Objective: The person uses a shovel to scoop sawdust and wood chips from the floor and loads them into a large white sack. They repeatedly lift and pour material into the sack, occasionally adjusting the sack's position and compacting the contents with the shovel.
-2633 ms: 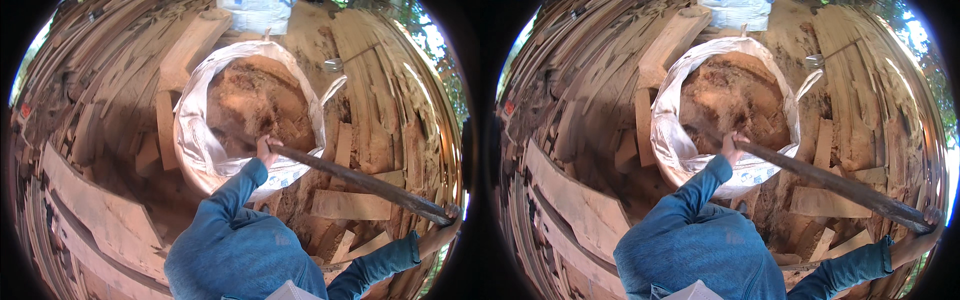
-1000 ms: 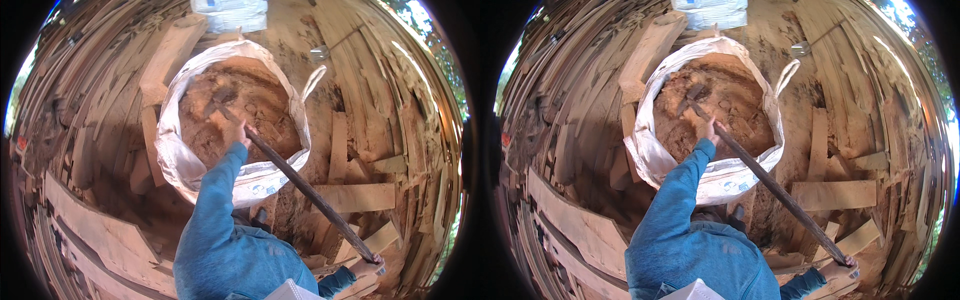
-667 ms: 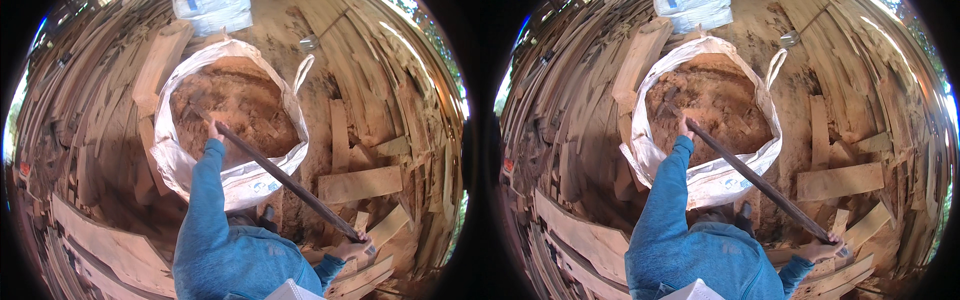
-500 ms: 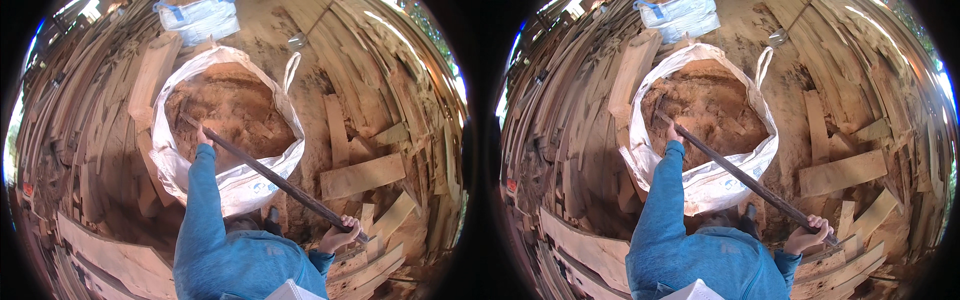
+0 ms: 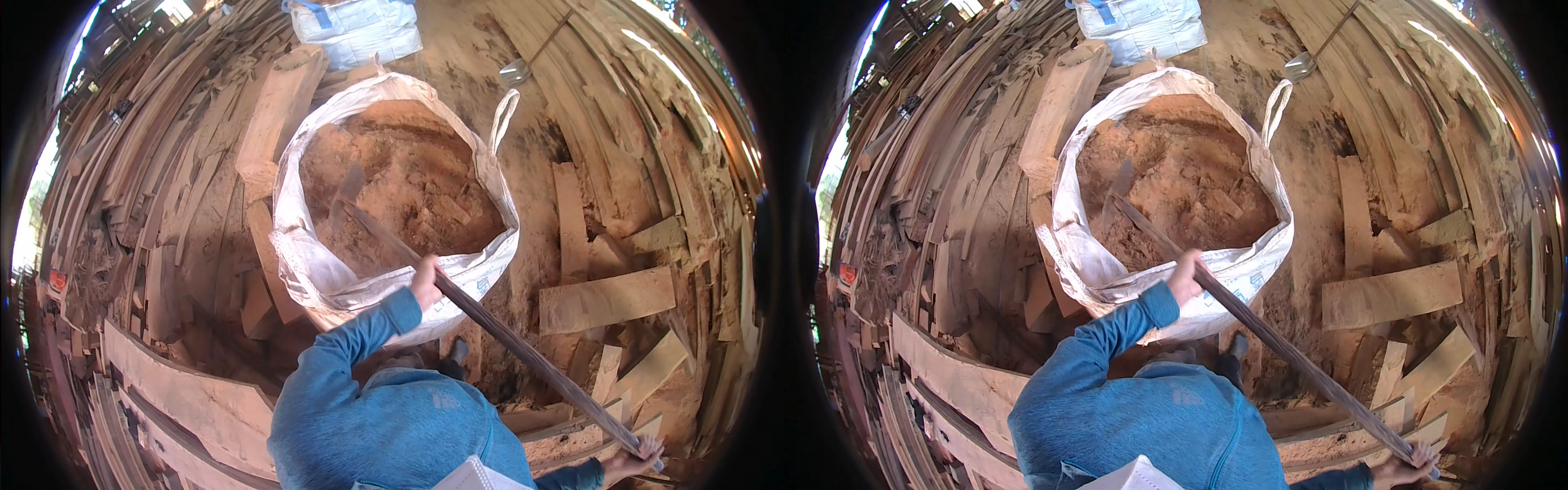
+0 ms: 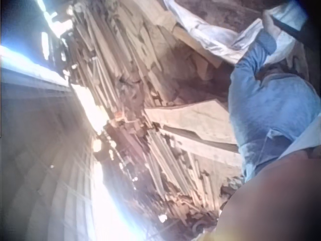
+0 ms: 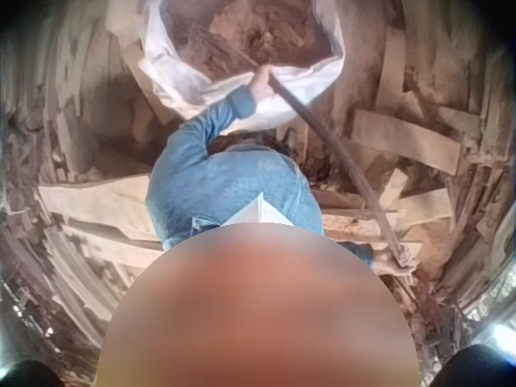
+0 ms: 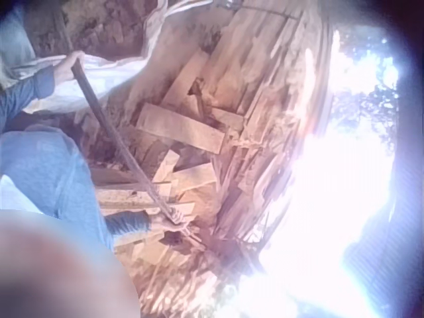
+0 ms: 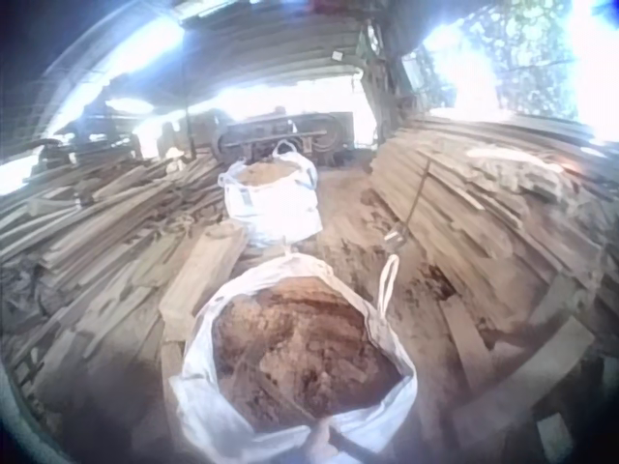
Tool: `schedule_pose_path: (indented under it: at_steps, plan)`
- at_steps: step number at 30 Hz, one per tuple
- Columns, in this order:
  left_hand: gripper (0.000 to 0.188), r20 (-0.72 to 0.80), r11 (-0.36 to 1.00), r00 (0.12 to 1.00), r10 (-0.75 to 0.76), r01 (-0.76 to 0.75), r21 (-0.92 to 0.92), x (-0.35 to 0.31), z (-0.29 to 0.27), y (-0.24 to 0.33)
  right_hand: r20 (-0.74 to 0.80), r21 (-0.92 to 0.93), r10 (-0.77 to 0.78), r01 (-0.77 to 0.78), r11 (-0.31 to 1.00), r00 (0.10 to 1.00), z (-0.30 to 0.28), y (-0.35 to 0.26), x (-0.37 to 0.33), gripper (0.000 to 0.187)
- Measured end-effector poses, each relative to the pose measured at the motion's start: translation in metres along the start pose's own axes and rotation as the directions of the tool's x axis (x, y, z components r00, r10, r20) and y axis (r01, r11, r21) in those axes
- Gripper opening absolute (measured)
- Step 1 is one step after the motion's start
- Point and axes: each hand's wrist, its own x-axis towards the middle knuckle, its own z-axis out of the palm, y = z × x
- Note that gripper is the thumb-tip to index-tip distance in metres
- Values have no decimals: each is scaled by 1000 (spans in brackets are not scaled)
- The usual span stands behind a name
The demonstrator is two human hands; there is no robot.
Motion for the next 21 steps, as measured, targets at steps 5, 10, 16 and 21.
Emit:
schedule_pose_path:
  at_steps: [5,10,16,21]
  plan:
    - [18,10,940,941,-338,336,65,-65,30,-76,-60,-235,-262,242,941,963,-6,-102,-11,17]
    - [17,24,923,937,-350,340,181,-3,37,-90,191,-853,-669,458,249,719,-56,-89,-27,20]
    - [15,75,949,984,-159,132,285,159,-2,46,-489,-495,-326,50,867,809,-40,104,-99,30]
    - [19,-56,944,986,159,-136,301,235,-24,159,-438,-170,20,-104,980,899,-6,217,-143,22]
